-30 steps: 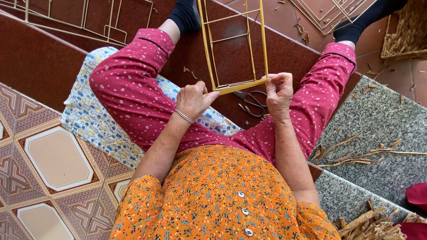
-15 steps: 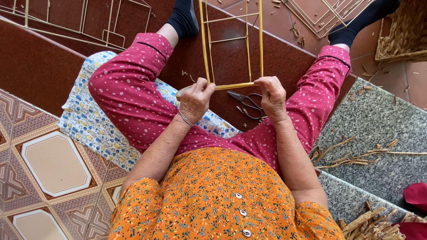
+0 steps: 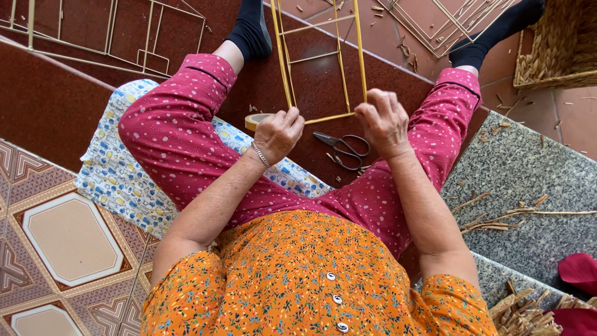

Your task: The person sits on the floor and assembles a rectangular bamboo frame by wrapping joints with yellow tape. They use scissors to cut the tape and repeatedly rotate the frame to secure multiple corners.

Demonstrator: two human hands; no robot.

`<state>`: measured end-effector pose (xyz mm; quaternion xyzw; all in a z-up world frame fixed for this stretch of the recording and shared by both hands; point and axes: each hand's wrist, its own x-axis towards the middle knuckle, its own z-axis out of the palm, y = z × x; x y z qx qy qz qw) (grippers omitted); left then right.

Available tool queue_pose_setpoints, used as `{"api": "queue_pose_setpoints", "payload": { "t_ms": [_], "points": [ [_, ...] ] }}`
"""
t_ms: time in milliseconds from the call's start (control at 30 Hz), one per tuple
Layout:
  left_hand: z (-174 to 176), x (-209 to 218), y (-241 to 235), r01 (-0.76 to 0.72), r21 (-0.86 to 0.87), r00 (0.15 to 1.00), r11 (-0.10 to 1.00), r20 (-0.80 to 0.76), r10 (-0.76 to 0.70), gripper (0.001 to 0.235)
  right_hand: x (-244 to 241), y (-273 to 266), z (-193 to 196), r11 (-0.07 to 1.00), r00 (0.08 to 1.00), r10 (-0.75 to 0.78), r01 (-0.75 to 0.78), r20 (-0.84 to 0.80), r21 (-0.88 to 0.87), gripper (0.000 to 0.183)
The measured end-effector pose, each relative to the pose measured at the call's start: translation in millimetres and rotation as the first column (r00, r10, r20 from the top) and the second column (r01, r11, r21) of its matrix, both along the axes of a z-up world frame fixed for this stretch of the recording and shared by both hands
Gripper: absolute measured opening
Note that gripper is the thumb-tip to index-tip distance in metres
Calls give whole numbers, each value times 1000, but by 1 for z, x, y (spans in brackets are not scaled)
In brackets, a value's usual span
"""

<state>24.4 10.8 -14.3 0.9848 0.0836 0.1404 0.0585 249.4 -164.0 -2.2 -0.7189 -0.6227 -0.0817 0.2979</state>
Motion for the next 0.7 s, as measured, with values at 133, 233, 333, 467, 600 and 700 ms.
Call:
{"api": "queue_pose_setpoints", "payload": {
  "t_ms": [133,233,333,467,600,700],
  "points": [
    [-6,20,1,-18,-16,1000,1000,-3,18,15,10,-4,-12,994,965,-81,95,-248,46,22],
    [-1,29,4,-69,-106,995,992,-74,62,5,10,-8,-46,877,550,-240,475,-800,63,14],
    [5,29,3,-89,-243,993,966,-92,68,16,-1,-24,-96,741,226,-613,495,-757,-453,13],
    [14,32,10,-93,-355,994,930,-89,66,23,-34,-16,-160,208,821,-552,-31,-143,-978,39],
    [20,35,12,-92,-399,994,912,-85,63,18,-55,-14,-188,147,943,-324,-27,-74,-989,30],
    [18,37,14,-100,-413,993,905,-92,67,18,-63,-9,-196,161,971,-233,85,46,-983,24]
  ]
}}
